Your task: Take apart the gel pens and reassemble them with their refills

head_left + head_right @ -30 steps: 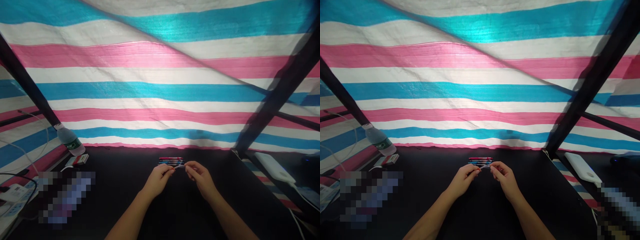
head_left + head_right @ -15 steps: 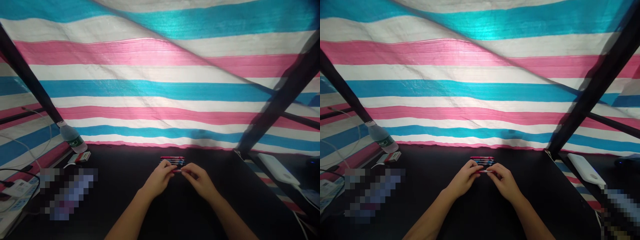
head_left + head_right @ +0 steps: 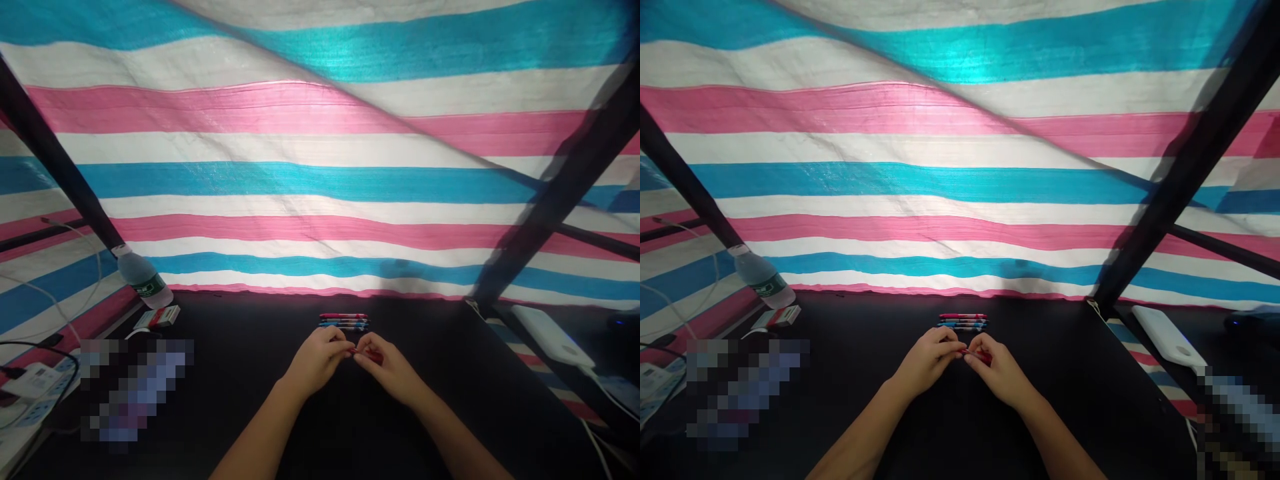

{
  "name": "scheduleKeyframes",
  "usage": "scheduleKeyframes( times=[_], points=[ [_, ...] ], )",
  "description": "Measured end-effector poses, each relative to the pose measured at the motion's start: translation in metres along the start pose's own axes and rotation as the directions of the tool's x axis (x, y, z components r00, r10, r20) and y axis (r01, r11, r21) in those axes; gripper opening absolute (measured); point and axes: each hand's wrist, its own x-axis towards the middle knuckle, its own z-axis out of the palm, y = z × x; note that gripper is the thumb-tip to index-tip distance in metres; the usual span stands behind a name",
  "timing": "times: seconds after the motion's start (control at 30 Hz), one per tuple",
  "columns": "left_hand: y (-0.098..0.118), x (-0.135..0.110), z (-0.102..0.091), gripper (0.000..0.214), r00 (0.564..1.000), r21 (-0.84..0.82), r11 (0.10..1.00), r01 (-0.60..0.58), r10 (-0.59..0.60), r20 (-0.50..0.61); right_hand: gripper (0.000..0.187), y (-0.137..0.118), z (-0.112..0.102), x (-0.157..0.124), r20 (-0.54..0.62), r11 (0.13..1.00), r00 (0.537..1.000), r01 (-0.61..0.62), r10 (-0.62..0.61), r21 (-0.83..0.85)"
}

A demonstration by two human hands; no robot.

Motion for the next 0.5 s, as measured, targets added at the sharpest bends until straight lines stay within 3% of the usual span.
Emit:
scheduleKeyframes(
  times=[0.2, 0.37, 0.5],
  points=[
    [0.0033, -0.0008, 0.0009, 0.024, 0.995, 0.076, 0.994, -0.075, 0.069, 0.071, 0.051, 0.0026, 0.0007, 0.0007, 0.068, 0.991, 0.991, -0.112, 0.117, -0.074],
    [0.0009, -0.0007, 0.0001, 0.023, 0.999, 0.001, 1.000, 0.030, -0.029, -0.015, 0.024, -0.0031, -0.0025, 0.0016, -0.079, 0.989, 0.991, 0.100, -0.109, -0.105],
    [-0.0013, -0.0012, 0.0006, 0.023, 0.998, 0.026, 0.999, -0.022, 0.021, 0.052, 0.039, -0.0043, -0.0035, 0.0004, 0.023, 0.994, 0.999, -0.042, 0.045, -0.103]
  ],
)
